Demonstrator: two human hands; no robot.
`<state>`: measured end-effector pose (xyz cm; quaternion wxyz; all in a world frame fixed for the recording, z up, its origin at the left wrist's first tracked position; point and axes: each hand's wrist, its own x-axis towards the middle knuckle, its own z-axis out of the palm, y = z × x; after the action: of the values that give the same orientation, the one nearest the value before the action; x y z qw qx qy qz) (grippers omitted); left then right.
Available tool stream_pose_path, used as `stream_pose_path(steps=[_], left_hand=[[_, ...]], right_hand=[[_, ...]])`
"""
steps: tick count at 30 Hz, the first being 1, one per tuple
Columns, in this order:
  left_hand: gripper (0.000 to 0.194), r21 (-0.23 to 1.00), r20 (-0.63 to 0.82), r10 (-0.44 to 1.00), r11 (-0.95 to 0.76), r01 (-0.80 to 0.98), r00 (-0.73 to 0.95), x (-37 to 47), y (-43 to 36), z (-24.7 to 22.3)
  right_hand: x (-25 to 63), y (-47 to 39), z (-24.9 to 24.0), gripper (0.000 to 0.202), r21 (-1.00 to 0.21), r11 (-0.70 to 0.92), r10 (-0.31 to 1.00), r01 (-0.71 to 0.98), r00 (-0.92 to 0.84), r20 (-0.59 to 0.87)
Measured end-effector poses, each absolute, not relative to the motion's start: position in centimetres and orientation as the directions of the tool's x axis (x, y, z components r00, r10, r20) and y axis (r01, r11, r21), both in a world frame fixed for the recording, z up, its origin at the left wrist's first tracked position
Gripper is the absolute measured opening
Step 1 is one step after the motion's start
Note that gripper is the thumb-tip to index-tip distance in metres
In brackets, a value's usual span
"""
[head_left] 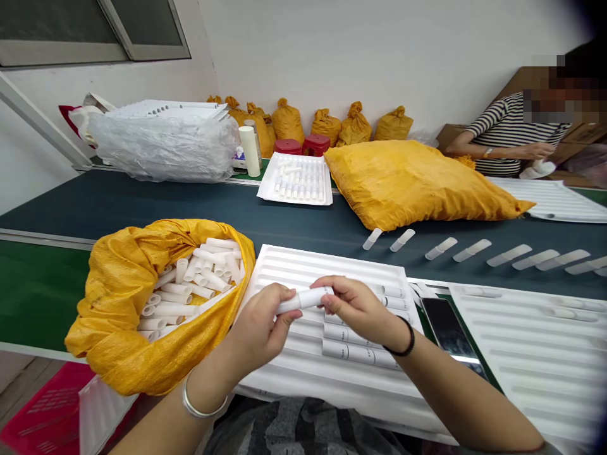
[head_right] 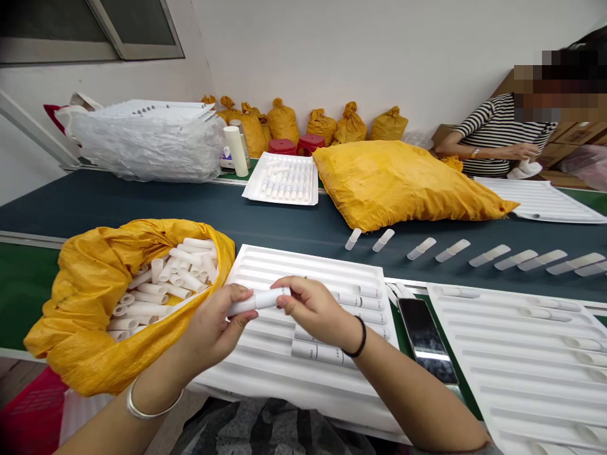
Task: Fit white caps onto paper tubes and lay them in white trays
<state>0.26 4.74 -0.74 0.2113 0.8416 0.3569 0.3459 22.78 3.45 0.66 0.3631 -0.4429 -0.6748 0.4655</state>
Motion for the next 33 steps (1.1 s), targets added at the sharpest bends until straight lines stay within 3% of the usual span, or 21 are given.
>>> stream_pose_path(steps=[3,6,9,12,16,22,28,33], left_hand=[[0.018,0.616,0.385,0.747,-0.646,0.451,0.542,0.2,4.6,-1.2],[0.037,0.542,0.251,0.761,-0.623,0.564,0.598,-1.0,5.8,-1.8],[0.048,0.358,0.143,0.865,-0.499,0.789,0.481,-4.1,8.7,-2.4],[0.032,0.154,0.013,0.946,-0.322,0.934,0.324,-7.9,11.9,-3.2],[0.028,0.112,-0.059,0.953,-0.289,0.951,0.297,-11.0,14.1,-4.6],[0.034,0.196,0.0,0.948,-0.313,0.929,0.319,-11.2,14.4,-4.2],[0.03,0.612,0.204,0.94,-0.34,0.714,0.274,-6.0,11.6,-1.8],[0.026,0.731,0.294,0.896,-0.435,0.526,0.332,-1.5,9.7,-1.7]], right_hand=[[22.1,3.4,0.6,0.027,-0.853,0.31,0.898,0.419,-0.424,0.118],[21.9,5.8,-0.3,0.022,-0.574,0.432,0.865,0.695,-0.5,0.046],[23.4,10.7,-1.8,0.022,-0.319,0.227,0.97,0.92,-0.244,-0.013],[26.5,15.9,-3.4,0.029,-0.255,-0.025,0.999,0.967,0.018,-0.03],[30.3,19.6,-4.9,0.028,-0.194,-0.194,0.972,0.962,0.162,-0.171],[33.6,15.0,-3.7,0.025,-0.125,-0.134,0.965,0.983,0.101,-0.242],[34.5,5.4,-3.9,0.011,-0.12,0.116,0.941,0.986,-0.147,-0.305],[34.2,3.7,-3.8,0.011,-0.098,0.213,0.955,0.972,-0.228,-0.19]])
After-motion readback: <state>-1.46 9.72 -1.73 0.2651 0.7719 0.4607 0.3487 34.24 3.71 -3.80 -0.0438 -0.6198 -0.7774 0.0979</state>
